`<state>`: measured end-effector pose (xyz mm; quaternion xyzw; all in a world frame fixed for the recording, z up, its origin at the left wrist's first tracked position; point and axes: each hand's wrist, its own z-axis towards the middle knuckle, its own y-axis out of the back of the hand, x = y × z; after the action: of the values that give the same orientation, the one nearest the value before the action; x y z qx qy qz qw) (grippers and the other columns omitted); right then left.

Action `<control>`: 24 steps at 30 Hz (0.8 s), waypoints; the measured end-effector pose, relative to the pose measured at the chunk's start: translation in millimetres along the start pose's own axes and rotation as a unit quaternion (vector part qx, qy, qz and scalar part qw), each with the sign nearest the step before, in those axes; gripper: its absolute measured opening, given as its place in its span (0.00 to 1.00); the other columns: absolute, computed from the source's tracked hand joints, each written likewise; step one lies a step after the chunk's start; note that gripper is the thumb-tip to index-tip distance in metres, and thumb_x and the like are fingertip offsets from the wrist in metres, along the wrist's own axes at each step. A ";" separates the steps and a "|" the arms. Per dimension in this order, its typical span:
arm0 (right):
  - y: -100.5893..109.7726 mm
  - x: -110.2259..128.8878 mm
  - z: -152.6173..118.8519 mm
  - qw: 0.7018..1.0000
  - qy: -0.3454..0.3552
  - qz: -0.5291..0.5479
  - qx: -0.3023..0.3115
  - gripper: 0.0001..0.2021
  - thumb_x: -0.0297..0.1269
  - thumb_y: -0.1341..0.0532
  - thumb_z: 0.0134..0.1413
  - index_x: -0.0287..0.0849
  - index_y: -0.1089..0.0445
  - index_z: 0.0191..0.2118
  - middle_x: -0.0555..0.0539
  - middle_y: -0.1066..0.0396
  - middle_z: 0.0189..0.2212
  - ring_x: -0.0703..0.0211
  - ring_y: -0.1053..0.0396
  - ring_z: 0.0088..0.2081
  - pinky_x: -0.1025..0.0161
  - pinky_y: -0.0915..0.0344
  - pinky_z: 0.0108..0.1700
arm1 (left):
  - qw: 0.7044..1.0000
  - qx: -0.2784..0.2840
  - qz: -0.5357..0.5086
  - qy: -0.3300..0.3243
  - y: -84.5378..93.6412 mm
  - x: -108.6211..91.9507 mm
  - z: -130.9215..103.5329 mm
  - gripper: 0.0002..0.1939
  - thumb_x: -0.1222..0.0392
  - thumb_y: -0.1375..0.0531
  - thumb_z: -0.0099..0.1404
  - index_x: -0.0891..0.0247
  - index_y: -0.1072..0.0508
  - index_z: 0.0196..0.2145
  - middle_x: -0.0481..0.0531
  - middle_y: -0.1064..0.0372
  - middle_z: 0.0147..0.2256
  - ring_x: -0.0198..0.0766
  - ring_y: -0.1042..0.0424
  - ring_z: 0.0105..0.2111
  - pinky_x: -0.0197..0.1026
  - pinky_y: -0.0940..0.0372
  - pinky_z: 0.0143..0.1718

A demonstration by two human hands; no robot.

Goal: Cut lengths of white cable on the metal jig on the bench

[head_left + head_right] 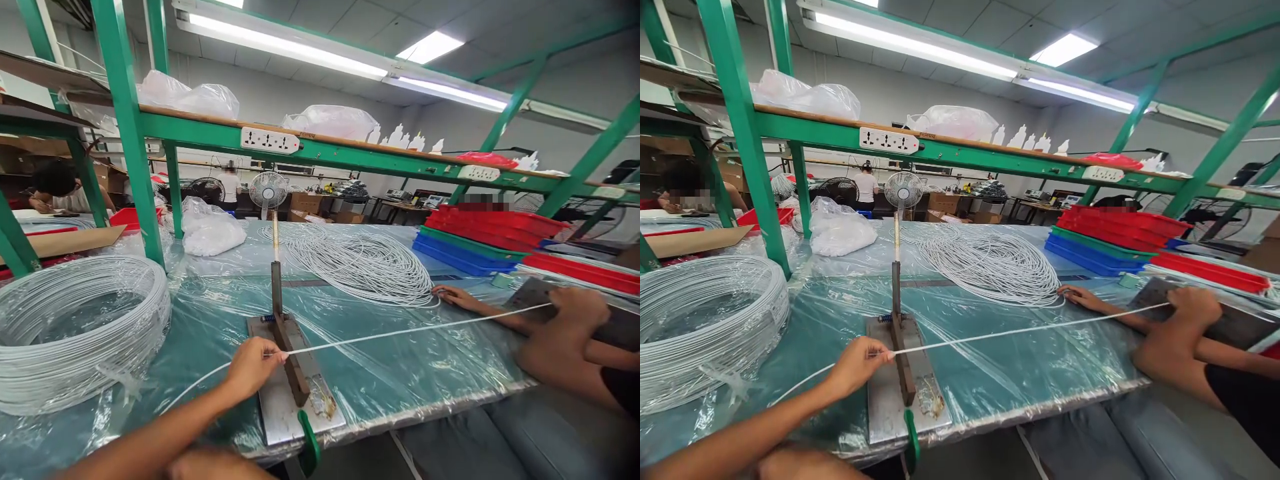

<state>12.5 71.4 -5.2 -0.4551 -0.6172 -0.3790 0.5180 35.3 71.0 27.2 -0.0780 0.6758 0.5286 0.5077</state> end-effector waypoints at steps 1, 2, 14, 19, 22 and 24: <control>11.8 6.4 -3.6 0.998 0.033 -0.015 -0.044 0.25 0.54 0.51 0.57 0.37 0.30 0.28 0.55 0.37 0.16 0.73 0.44 0.14 0.72 0.41 0.20 | 1.000 -0.007 -0.011 -0.002 0.0 1.9 2.2 0.15 0.53 0.45 0.60 0.63 0.23 0.28 0.50 0.27 0.27 0.38 0.31 0.29 0.34 0.44 0.29; 24.6 14.6 -9.0 0.993 0.071 -0.029 -0.087 0.24 0.54 0.50 0.57 0.38 0.30 0.28 0.57 0.40 0.13 0.73 0.47 0.12 0.73 0.43 0.18 | 1.000 -0.010 -0.011 -0.002 -0.5 3.0 4.0 0.14 0.53 0.45 0.60 0.63 0.23 0.27 0.48 0.28 0.25 0.37 0.32 0.27 0.33 0.44 0.28; 244.3 170.1 37.7 0.932 0.113 -0.048 -0.340 0.14 0.39 0.49 0.61 0.37 0.38 0.49 0.47 0.34 0.35 0.73 0.41 0.20 0.71 0.41 0.21 | 1.000 -0.027 0.007 -0.009 -2.6 1.0 1.8 0.12 0.59 0.48 0.61 0.59 0.24 0.33 0.49 0.30 0.24 0.37 0.35 0.26 0.35 0.52 0.26; 251.4 166.3 78.9 0.954 0.062 -0.011 -0.294 0.20 0.49 0.52 0.61 0.36 0.38 0.45 0.49 0.36 0.30 0.69 0.39 0.22 0.67 0.36 0.25 | 0.996 0.009 -0.081 0.031 -12.0 10.1 15.3 0.08 0.68 0.47 0.55 0.67 0.29 0.24 0.48 0.36 0.22 0.34 0.39 0.25 0.35 0.52 0.26; 246.9 167.8 76.8 0.956 0.058 0.002 -0.287 0.24 0.54 0.56 0.60 0.37 0.39 0.43 0.50 0.38 0.27 0.72 0.45 0.17 0.67 0.37 0.22 | 0.988 0.036 -0.140 0.052 -15.9 13.4 22.5 0.06 0.70 0.47 0.54 0.68 0.32 0.23 0.46 0.41 0.20 0.32 0.42 0.23 0.34 0.51 0.25; 245.0 172.4 64.4 0.958 0.066 0.012 -0.277 0.25 0.56 0.59 0.60 0.39 0.40 0.43 0.50 0.37 0.28 0.71 0.44 0.16 0.68 0.38 0.22 | 0.984 0.050 -0.160 0.053 -17.7 15.1 25.6 0.06 0.66 0.47 0.55 0.67 0.35 0.22 0.44 0.45 0.18 0.30 0.45 0.21 0.34 0.53 0.24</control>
<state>218.9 234.1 152.3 -0.5626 -0.4466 -0.5581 0.4155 55.0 90.3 6.3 -0.1874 0.7059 0.4011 0.5529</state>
